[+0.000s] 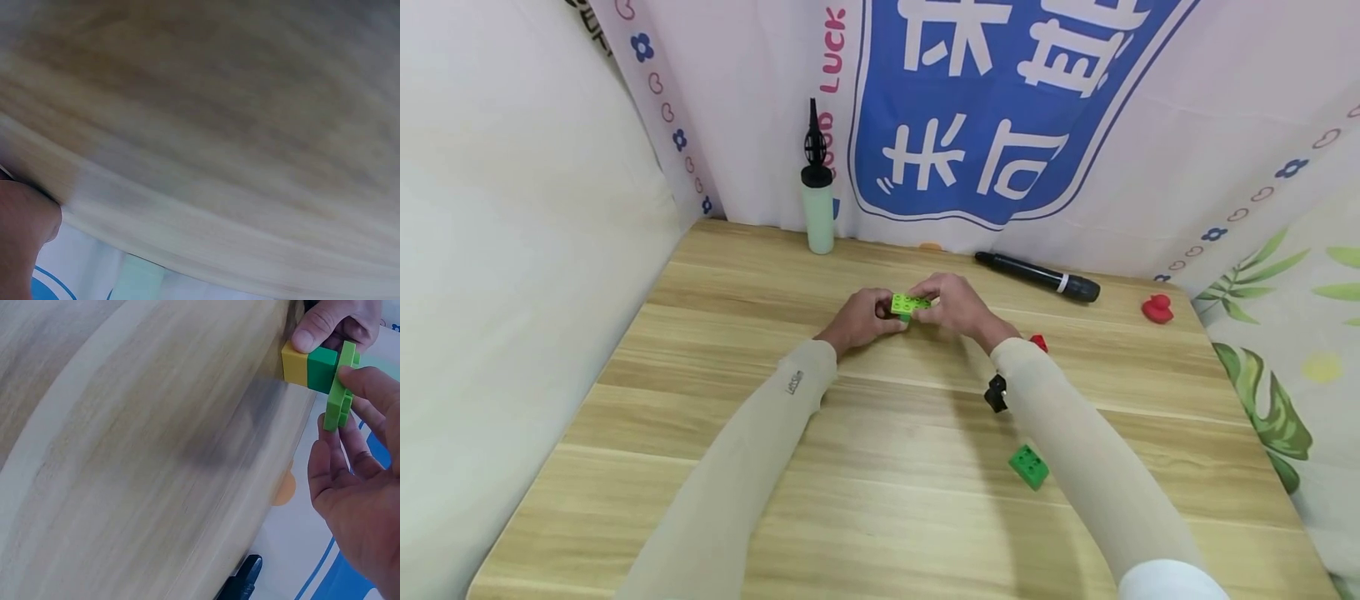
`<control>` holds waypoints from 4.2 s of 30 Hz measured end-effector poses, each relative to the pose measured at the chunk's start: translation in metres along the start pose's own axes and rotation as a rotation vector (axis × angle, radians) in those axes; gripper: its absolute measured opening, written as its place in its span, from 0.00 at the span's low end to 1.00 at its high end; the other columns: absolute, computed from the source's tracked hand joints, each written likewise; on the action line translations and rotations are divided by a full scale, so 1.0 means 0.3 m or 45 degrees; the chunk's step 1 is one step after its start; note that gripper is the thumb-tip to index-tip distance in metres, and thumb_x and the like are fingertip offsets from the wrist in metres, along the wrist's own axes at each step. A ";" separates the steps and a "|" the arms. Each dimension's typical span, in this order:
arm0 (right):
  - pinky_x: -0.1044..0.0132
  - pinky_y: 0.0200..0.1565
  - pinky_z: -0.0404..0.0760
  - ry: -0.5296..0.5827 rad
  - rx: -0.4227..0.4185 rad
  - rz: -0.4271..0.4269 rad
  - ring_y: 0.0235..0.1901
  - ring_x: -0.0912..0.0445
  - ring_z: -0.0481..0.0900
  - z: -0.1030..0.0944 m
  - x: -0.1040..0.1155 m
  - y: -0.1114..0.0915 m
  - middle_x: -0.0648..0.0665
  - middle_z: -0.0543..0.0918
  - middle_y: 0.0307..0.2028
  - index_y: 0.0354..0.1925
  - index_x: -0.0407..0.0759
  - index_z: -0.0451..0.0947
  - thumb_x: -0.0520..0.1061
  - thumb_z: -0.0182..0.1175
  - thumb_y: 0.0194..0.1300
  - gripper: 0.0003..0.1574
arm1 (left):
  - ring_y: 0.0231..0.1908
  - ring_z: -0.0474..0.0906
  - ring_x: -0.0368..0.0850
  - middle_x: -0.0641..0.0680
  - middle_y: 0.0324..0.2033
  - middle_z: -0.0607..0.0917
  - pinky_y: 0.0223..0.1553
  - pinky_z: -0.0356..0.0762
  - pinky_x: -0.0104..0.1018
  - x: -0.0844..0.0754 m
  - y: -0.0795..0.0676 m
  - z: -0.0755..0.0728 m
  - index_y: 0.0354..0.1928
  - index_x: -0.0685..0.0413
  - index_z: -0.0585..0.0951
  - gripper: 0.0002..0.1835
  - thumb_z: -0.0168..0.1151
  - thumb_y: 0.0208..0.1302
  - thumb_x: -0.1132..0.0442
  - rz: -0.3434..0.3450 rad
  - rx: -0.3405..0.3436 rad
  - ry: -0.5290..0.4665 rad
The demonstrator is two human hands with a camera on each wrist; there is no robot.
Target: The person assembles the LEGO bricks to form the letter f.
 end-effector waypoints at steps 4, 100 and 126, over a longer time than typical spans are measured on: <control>0.50 0.58 0.85 0.026 -0.008 0.008 0.53 0.45 0.85 -0.001 -0.011 -0.001 0.38 0.90 0.52 0.55 0.40 0.90 0.38 0.75 0.65 0.20 | 0.38 0.74 0.44 0.55 0.40 0.85 0.42 0.72 0.32 0.000 0.006 -0.001 0.46 0.57 0.85 0.12 0.77 0.68 0.59 0.013 -0.009 0.010; 0.47 0.62 0.80 0.030 -0.066 0.369 0.57 0.39 0.83 -0.247 -0.500 -0.467 0.30 0.86 0.57 0.63 0.36 0.80 0.42 0.71 0.73 0.24 | 0.41 0.78 0.41 0.51 0.40 0.84 0.40 0.79 0.22 0.018 0.016 -0.054 0.57 0.63 0.84 0.20 0.76 0.66 0.66 -0.127 -0.018 -0.466; 0.50 0.53 0.88 0.197 -0.215 0.012 0.49 0.43 0.88 -0.082 -0.034 -0.063 0.36 0.90 0.51 0.55 0.36 0.85 0.44 0.77 0.67 0.22 | 0.40 0.79 0.39 0.52 0.40 0.86 0.40 0.79 0.22 0.013 0.001 -0.056 0.57 0.65 0.84 0.19 0.75 0.67 0.67 -0.099 -0.027 -0.452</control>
Point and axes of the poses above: each hand's wrist, its own y-axis towards the middle knuckle, its own z-axis out of the palm, x = y × z, the point moved 6 cm from there along y, towards the middle knuckle
